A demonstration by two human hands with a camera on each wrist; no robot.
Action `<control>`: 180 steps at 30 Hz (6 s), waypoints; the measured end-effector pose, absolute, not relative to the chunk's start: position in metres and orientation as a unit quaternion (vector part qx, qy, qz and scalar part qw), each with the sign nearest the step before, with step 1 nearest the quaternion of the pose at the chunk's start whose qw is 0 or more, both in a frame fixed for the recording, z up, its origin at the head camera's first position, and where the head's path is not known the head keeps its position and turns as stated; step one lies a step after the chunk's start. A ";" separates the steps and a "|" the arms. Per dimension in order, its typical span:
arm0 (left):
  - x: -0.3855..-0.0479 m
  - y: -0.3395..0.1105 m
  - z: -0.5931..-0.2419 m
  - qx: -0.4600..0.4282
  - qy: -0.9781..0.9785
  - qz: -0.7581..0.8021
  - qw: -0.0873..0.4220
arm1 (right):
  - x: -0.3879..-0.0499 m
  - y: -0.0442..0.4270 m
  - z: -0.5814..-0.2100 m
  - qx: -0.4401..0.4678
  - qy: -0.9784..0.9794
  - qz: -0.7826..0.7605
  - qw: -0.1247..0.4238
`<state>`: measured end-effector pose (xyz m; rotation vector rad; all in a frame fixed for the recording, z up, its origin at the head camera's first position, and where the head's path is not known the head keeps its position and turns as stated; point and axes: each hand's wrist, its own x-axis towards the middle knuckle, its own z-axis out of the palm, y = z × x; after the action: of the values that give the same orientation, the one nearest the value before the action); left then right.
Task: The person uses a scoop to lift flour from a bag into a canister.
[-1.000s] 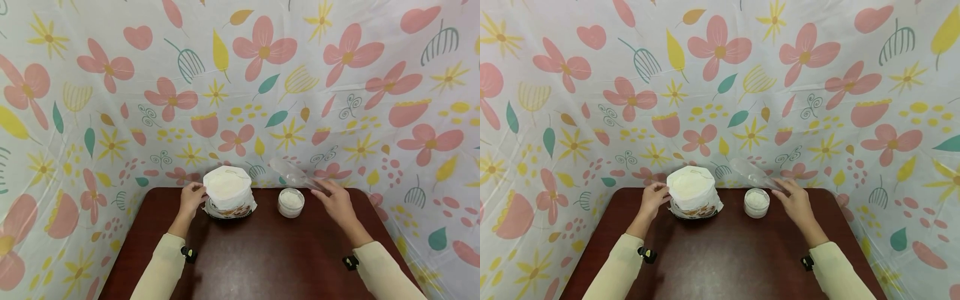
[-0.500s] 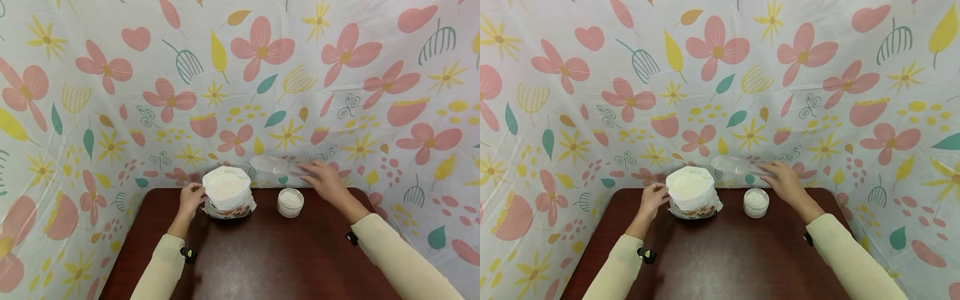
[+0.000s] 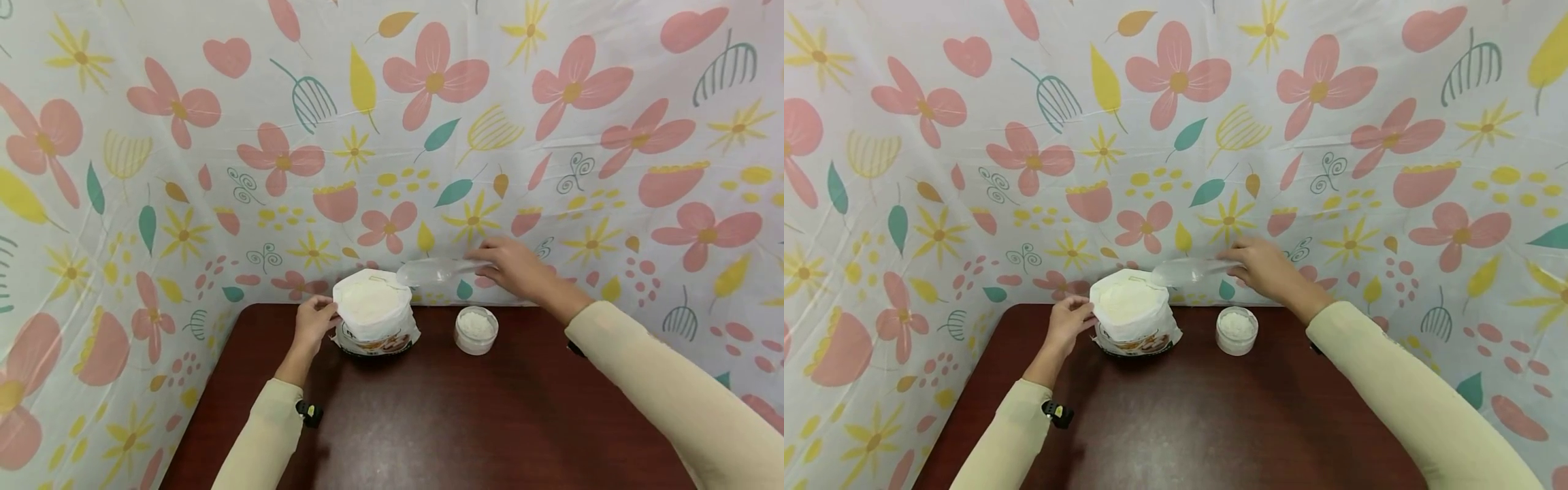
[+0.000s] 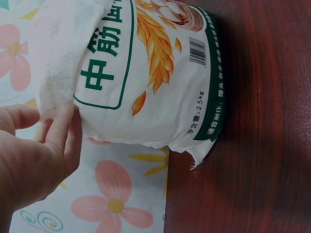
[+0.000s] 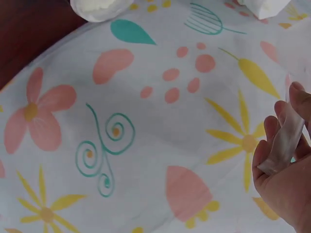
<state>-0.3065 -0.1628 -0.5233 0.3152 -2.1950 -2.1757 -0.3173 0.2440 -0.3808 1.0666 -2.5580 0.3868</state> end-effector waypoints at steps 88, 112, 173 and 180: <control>-0.304 -0.160 -0.521 0.104 -0.709 -0.697 0.025 | -0.347 0.096 -0.344 0.356 -0.918 -0.152 -0.085; -0.306 -0.160 -0.522 0.106 -0.709 -0.697 0.025 | -0.345 0.115 -0.381 0.347 -0.934 -0.066 -0.052; -0.304 -0.162 -0.521 0.106 -0.707 -0.699 0.026 | -0.329 0.114 -0.452 0.326 -0.939 0.093 0.063; -0.304 -0.161 -0.520 0.106 -0.705 -0.701 0.026 | -0.327 0.122 -0.447 0.315 -0.940 0.119 0.049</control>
<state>-0.3044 -0.1607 -0.5205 0.3292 -2.1791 -2.1660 -0.3266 0.1221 -0.4468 0.9610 -2.8645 0.3626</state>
